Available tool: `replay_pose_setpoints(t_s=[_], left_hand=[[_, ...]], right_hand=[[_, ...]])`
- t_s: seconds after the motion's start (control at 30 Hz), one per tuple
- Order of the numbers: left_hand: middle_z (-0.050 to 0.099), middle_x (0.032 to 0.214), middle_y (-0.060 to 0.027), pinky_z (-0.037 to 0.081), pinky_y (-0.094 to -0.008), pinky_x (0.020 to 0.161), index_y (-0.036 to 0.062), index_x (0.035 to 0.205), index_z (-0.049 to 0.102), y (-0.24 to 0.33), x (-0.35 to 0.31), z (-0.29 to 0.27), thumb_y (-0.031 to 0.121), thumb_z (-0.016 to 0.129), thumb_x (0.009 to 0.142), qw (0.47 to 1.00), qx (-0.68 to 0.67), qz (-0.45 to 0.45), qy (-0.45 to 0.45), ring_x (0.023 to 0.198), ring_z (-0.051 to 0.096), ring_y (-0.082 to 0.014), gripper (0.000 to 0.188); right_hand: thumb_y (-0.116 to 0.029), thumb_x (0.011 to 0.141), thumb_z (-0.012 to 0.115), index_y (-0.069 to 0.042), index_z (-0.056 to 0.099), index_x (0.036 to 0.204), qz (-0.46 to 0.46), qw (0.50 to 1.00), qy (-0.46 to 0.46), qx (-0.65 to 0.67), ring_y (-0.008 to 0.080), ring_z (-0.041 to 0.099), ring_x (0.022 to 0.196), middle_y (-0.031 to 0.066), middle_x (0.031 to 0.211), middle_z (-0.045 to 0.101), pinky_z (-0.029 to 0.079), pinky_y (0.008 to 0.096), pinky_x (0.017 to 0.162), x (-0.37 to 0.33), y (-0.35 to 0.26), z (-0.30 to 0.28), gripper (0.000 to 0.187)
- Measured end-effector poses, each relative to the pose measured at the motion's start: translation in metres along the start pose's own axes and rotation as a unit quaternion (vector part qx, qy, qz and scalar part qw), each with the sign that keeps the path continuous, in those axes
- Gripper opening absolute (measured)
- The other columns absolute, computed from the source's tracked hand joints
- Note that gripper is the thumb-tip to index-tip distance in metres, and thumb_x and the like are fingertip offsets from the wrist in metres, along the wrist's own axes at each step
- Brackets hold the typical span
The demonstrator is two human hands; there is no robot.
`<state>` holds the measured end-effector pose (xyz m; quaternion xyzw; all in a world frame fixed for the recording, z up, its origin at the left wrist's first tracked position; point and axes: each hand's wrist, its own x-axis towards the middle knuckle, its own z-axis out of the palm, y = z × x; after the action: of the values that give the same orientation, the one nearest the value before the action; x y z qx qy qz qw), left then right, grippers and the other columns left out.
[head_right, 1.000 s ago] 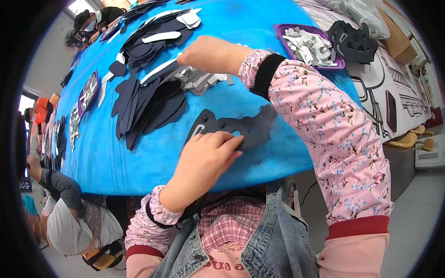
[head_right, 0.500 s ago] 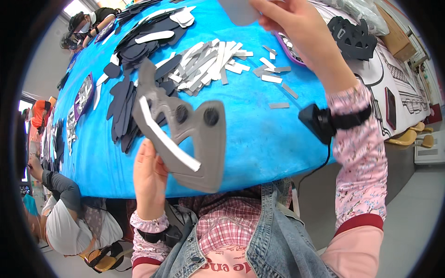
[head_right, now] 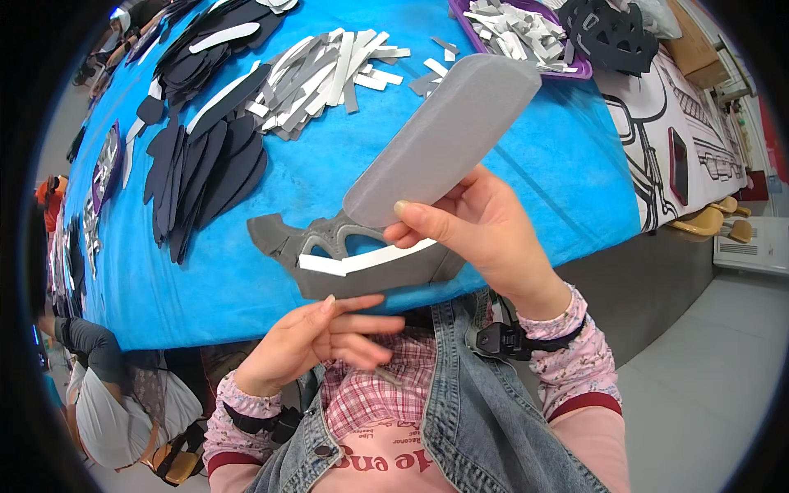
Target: Applying white adhesive reinforcement tape to a black die-cut shoe upper component on a production table.
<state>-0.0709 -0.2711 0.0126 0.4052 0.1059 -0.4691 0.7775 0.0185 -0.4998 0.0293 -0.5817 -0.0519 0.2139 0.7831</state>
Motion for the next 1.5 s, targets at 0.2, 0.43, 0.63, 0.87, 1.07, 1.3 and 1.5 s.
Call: replay_pose_setpoints(t_s=[0.2, 0.43, 0.63, 0.87, 1.07, 1.3, 1.5], left_hand=[[0.049, 0.137, -0.0252, 0.046, -0.0415, 0.099, -0.0012, 0.148, 0.025, 0.001, -0.005, 0.012, 0.040, 0.045, 0.101, 0.991, -0.008, 0.063, -0.117, 0.111, 0.061, -0.0306, 0.066], [0.062, 0.106, -0.0105, 0.054, -0.0308, 0.079, -0.0007, 0.128, 0.049, 0.025, 0.010, 0.003, 0.011, 0.062, 0.094, 0.860, 0.181, 0.408, 0.248, 0.092, 0.063, -0.0169, 0.039], [0.065, 0.098, -0.0071, 0.053, -0.0250, 0.065, -0.0030, 0.110, 0.061, 0.041, 0.000, -0.015, 0.004, 0.060, 0.094, 0.816, 0.229, 0.438, 0.299, 0.083, 0.063, -0.0113, 0.017], [0.063, 0.111, -0.0085, 0.051, -0.0248, 0.079, -0.0031, 0.120, 0.061, 0.028, 0.001, -0.013, -0.003, 0.069, 0.084, 0.847, 0.280, 0.353, 0.282, 0.088, 0.060, -0.0108, 0.037], [0.058, 0.118, -0.0115, 0.052, -0.0270, 0.079, 0.0021, 0.124, 0.062, 0.008, -0.010, -0.009, -0.004, 0.077, 0.071, 0.826, 0.382, 0.310, 0.275, 0.093, 0.059, -0.0153, 0.055], [0.058, 0.114, -0.0106, 0.053, -0.0265, 0.075, 0.0030, 0.123, 0.063, 0.012, 0.004, -0.011, -0.001, 0.079, 0.070, 0.691, 0.531, 0.344, 0.350, 0.089, 0.060, -0.0165, 0.056], [0.061, 0.110, -0.0106, 0.053, -0.0291, 0.074, 0.0034, 0.121, 0.065, 0.015, 0.005, -0.018, 0.005, 0.082, 0.066, 0.657, 0.566, 0.349, 0.357, 0.088, 0.062, -0.0199, 0.057]], right_hand=[[-0.007, 0.088, 0.070, 0.003, 0.052, 0.116, 0.027, 0.999, -0.018, -0.005, 0.0157, 0.067, 0.082, 0.0106, 0.101, 0.065, 0.056, 0.0260, 0.068, 0.003, 0.003, 0.007, 0.035], [-0.008, 0.087, 0.070, 0.001, 0.049, 0.121, 0.035, 0.998, -0.045, -0.041, 0.0128, 0.065, 0.073, 0.0082, 0.096, 0.065, 0.053, 0.0234, 0.059, 0.001, 0.011, 0.027, 0.040], [-0.007, 0.095, 0.057, 0.004, 0.040, 0.133, -0.115, 0.989, 0.086, -0.035, 0.0156, 0.066, 0.069, 0.0112, 0.090, 0.063, 0.052, 0.0222, 0.050, 0.000, -0.009, -0.005, 0.043], [0.001, 0.081, 0.073, 0.001, 0.059, 0.126, -0.125, 0.949, 0.116, -0.265, 0.0122, 0.064, 0.072, 0.0102, 0.101, 0.065, 0.052, 0.0234, 0.063, -0.033, 0.012, -0.026, 0.047], [-0.006, 0.075, 0.080, -0.002, 0.068, 0.113, -0.148, 0.911, 0.069, -0.378, 0.0102, 0.062, 0.071, 0.0074, 0.090, 0.070, 0.049, 0.0225, 0.060, -0.047, 0.023, -0.038, 0.041], [-0.008, 0.068, 0.084, -0.004, 0.070, 0.108, -0.188, 0.852, 0.039, -0.487, 0.0123, 0.058, 0.068, 0.0043, 0.083, 0.068, 0.042, 0.0255, 0.059, -0.035, 0.025, -0.043, 0.043], [-0.018, 0.068, 0.083, -0.009, 0.071, 0.104, -0.215, 0.836, 0.028, -0.503, 0.0161, 0.057, 0.065, 0.0001, 0.081, 0.067, 0.040, 0.0314, 0.063, -0.025, 0.026, -0.046, 0.039]])
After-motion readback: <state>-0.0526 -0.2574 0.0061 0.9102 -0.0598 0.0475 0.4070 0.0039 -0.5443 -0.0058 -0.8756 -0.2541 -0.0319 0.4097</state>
